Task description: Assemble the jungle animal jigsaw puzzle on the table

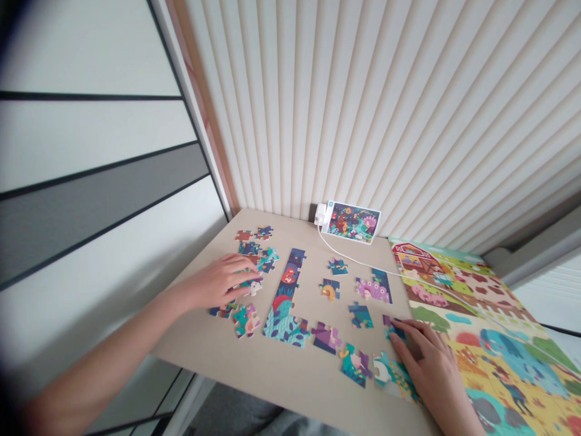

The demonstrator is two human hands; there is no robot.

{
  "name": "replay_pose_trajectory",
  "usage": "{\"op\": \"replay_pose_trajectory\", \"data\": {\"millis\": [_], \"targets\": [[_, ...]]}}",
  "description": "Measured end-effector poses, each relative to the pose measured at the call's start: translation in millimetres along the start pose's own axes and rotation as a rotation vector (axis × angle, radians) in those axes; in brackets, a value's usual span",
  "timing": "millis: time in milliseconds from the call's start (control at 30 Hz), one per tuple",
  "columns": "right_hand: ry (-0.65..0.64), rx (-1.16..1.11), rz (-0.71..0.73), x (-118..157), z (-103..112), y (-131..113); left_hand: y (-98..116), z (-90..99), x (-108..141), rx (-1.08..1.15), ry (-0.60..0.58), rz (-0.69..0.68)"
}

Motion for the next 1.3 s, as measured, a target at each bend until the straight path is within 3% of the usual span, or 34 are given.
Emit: {"op": "replay_pose_trajectory", "data": {"millis": [200, 600, 800, 933, 1100, 1300], "targets": [[0.013, 0.020, -0.013, 1.6, -0.5, 0.3, -37.6, -28.2, -37.4, -0.103, -0.021, 0.124], [0.000, 0.013, -0.038, 2.8, 0.8, -10.3, -60.1, -49.6, -41.1, -0.038, -0.004, 0.254], [-0.009, -0.004, -0.063, 2.2, 1.6, -16.0, -70.1, -47.9, -38.6, 0.153, 0.130, 0.311], [0.000, -0.010, -0.065, 2.3, 1.7, -15.4, -75.0, -42.7, -33.9, 0.308, 0.156, 0.436], [0.002, -0.012, -0.064, 1.9, 1.1, -13.8, -76.9, -44.3, -25.4, 0.525, 0.090, 0.574], [0.007, -0.009, -0.056, 2.1, 0.9, -12.2, -73.9, -38.7, -12.2, 0.713, 0.000, 0.640]]}}
Point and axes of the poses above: each hand's wrist, its own x-axis away from the middle knuckle, its own z-axis out of the back of the hand, y = z × x, the point moved 7 cm from there along -x, towards the middle knuckle, and after that the axes turned 10 degrees about -x, right-handed, at the moved point
